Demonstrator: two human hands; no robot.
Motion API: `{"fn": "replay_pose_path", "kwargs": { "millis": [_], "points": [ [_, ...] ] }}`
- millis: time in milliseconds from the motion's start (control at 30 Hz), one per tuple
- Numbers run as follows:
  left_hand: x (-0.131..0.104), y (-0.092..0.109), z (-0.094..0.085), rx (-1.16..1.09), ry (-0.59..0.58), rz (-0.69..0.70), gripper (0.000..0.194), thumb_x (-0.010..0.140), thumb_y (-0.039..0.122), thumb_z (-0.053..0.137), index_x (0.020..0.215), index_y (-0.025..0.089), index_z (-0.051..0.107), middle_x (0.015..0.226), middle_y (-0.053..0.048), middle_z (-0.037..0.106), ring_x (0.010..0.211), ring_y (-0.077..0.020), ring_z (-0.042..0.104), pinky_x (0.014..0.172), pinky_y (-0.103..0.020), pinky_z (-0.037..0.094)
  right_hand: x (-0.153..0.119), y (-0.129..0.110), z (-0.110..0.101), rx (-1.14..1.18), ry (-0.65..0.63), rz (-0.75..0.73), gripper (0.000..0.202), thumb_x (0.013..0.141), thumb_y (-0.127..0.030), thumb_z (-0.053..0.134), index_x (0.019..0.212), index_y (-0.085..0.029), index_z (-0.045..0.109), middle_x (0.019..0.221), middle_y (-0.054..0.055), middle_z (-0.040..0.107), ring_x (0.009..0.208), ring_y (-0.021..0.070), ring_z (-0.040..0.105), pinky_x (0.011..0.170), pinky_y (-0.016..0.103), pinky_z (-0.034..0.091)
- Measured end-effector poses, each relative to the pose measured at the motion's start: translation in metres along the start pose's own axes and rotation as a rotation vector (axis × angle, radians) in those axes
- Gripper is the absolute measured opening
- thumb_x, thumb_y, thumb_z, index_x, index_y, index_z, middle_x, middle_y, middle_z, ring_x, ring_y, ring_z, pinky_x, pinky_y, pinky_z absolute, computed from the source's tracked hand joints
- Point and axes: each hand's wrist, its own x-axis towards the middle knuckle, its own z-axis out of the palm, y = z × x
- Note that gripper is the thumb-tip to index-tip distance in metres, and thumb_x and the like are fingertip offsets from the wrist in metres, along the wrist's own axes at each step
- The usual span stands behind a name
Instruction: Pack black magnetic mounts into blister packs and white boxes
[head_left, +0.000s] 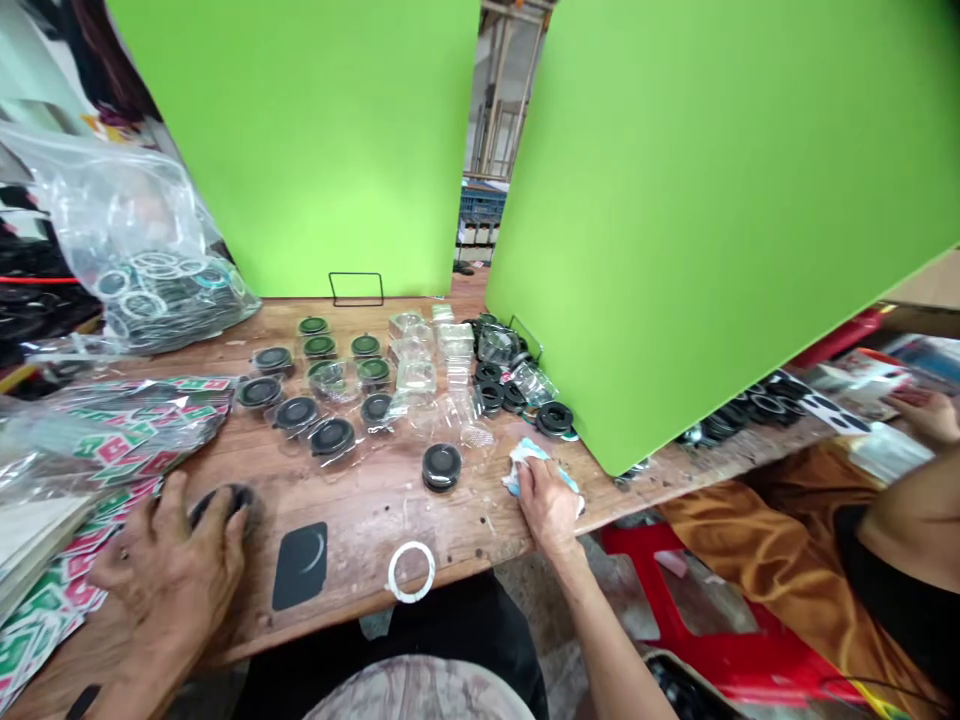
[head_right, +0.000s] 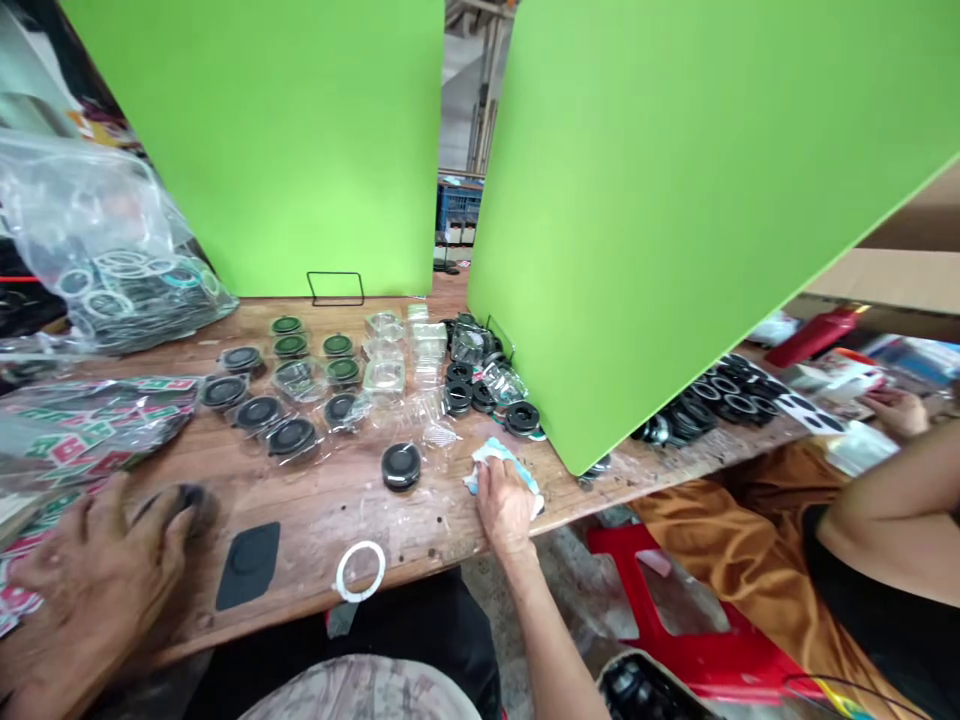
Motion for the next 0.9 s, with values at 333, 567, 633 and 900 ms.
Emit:
{"fn": "replay_pose_path", "kwargs": {
  "millis": [333,567,633,900],
  "points": [
    [-0.005,0.184,0.082,-0.912,-0.52,-0.301,0.053,0.051,0.032,0.075,0.099,0.018,0.06,0.103,-0.009,0.058,0.113,-0.0325,0.046,0.099,-0.051,0.034,0.009,0.005,-0.013,0.248,0.114,0.101,0.051,0.092,-0.049,0.032,0.077,-0.015,0.066,0.067,0.006,0.065,0.053,0.0127,0.054,0.05,0.023,0.033],
    [0.001,0.182,0.039,-1.35,-0.946,-0.823,0.039,0.072,0.053,0.052,0.076,0.015,0.06,0.069,-0.008,0.063,0.056,-0.0191,0.056,0.053,-0.034,0.047,-0.013,-0.063,-0.077,0.427,0.395,0.05,0.036,0.091,-0.035,0.042,0.082,-0.01,0.067,0.064,0.004,0.064,0.052,0.0115,0.053,0.049,0.021,0.043],
    [-0.006,0.189,0.026,-1.454,-0.995,-0.961,0.034,0.068,0.049,0.058,0.068,0.015,0.058,0.067,-0.008,0.063,0.053,-0.0177,0.056,0.049,-0.032,0.046,-0.024,-0.094,-0.08,0.361,0.37,-0.239,0.036,0.09,-0.033,0.043,0.073,-0.015,0.069,0.059,0.003,0.061,0.051,0.0121,0.05,0.05,0.022,0.042],
    [0.01,0.118,-0.031,-1.593,-0.63,-1.203,0.033,0.051,0.032,0.08,0.074,0.014,0.065,0.068,0.0,0.067,0.06,-0.0115,0.06,0.056,-0.021,0.049,0.001,-0.011,-0.03,-0.211,0.275,-0.119,0.036,0.093,-0.035,0.041,0.073,-0.016,0.064,0.058,0.004,0.057,0.047,0.0125,0.047,0.043,0.023,0.023]
  ]
}}
